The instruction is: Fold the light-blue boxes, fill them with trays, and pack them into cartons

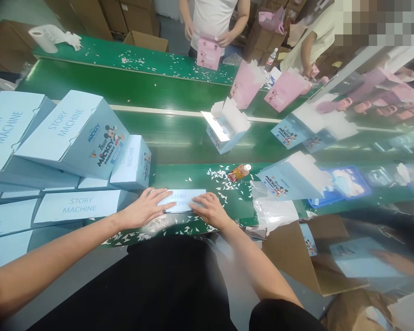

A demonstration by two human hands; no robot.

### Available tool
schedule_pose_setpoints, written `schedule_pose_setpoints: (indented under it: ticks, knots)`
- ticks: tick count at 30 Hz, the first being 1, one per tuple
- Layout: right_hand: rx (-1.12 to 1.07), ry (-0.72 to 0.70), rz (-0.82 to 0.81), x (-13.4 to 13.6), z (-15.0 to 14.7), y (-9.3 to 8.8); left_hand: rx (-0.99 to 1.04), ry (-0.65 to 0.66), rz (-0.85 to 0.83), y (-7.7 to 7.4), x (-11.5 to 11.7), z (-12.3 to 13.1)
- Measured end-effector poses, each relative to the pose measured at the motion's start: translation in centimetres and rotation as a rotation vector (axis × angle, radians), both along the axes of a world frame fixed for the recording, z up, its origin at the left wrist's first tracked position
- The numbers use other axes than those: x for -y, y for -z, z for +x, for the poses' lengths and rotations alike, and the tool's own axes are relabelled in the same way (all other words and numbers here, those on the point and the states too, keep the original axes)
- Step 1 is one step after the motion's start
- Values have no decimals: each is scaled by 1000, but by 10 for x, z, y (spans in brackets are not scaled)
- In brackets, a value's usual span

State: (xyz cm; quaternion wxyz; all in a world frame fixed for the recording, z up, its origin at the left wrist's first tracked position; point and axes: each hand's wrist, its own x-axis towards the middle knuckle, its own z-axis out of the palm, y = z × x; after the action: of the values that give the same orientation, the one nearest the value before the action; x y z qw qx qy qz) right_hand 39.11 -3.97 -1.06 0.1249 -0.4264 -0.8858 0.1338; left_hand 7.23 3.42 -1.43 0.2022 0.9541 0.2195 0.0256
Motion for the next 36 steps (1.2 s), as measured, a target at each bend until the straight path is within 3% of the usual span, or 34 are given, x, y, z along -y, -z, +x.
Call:
schedule_pose_setpoints:
  ticks: [20,28,36]
  knots:
    - [121,29,-12,26,-2,24,-87,20,60,6,13,-4]
    - [-7,98,-42,30,-2,29,-108,14,80,-3,17,1]
    - [-28,88,-53,32,0,29,-135,-15,130,1,27,4]
